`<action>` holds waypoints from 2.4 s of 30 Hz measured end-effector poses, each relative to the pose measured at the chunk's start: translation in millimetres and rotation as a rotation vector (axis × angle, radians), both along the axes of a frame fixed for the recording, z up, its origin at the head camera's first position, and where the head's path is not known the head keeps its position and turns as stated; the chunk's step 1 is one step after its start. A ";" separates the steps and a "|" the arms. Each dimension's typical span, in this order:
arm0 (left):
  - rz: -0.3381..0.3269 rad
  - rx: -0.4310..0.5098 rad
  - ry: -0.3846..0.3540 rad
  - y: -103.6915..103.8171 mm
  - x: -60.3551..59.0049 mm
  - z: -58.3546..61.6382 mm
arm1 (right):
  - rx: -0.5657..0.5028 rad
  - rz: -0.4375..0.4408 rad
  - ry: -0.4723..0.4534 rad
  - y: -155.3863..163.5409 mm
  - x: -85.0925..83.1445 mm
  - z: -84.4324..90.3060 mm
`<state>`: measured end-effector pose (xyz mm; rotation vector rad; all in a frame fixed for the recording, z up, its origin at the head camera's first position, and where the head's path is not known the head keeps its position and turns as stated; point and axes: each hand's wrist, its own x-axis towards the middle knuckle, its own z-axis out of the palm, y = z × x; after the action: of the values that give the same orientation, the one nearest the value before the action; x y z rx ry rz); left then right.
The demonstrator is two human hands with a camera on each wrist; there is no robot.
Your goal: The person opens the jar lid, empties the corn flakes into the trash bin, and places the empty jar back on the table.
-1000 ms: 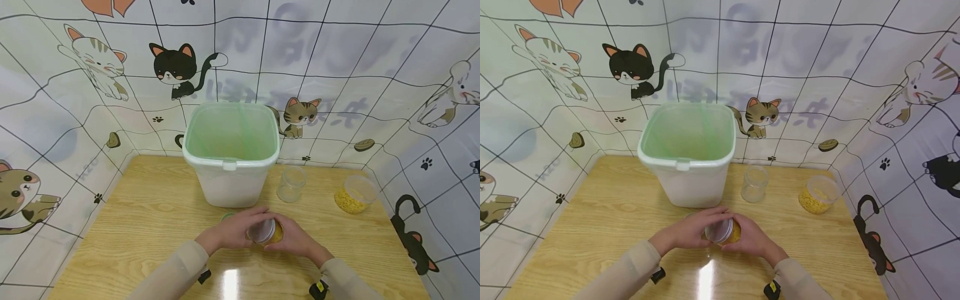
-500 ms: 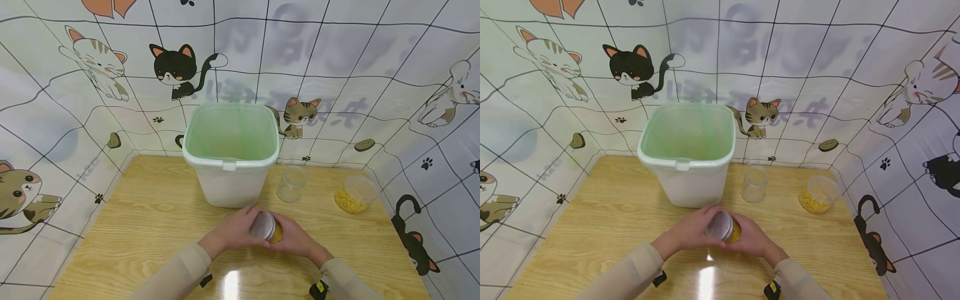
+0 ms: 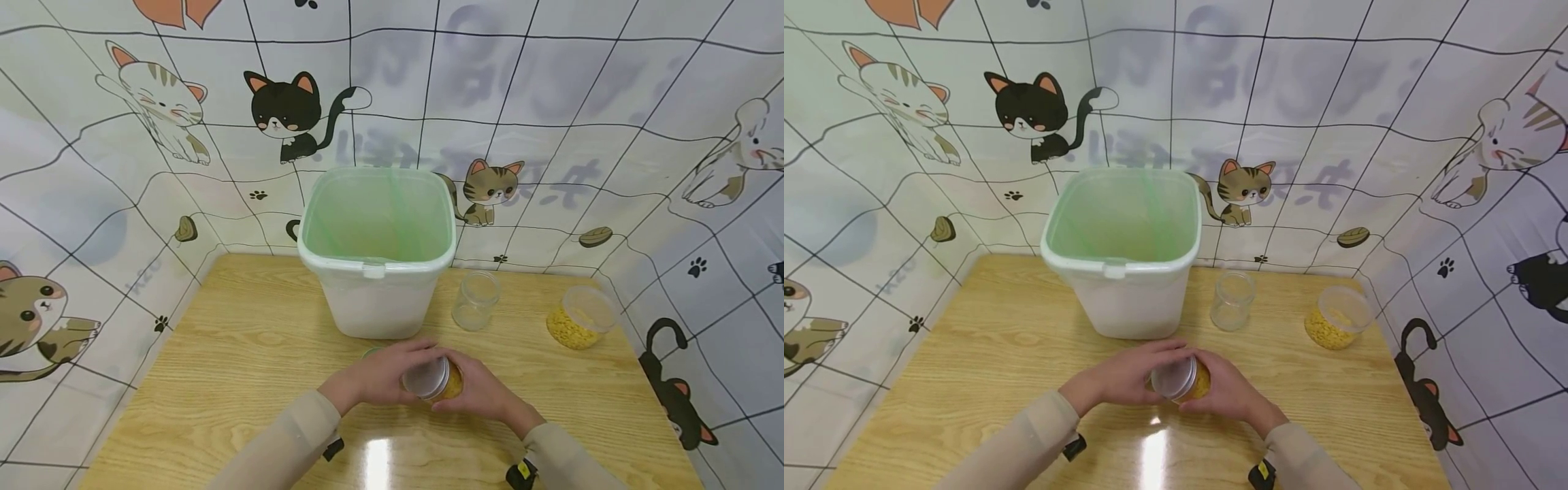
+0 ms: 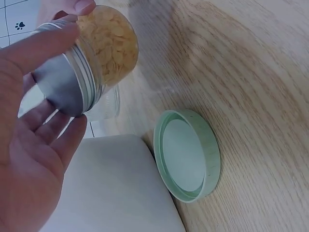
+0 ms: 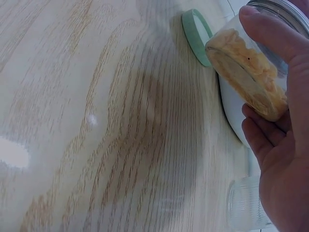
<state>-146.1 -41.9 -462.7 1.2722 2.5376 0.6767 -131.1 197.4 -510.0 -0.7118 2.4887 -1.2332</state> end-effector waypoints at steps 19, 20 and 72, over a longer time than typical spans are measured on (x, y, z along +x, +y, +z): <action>0.171 -0.050 -0.031 1.0 4.5 9.6 | 0.032 -0.041 0.039 1.7 -1.1 -4.0; 0.168 -0.047 -0.034 0.9 4.4 10.5 | 0.031 -0.043 0.043 2.0 -1.0 -4.2; 0.439 0.221 -0.226 -116.0 1.7 -30.3 | 0.082 -0.139 0.011 18.8 2.6 -5.5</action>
<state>-144.4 -157.9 -493.1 0.6378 2.6181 1.1452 -128.5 216.2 -515.5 -0.5345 2.6189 -1.1679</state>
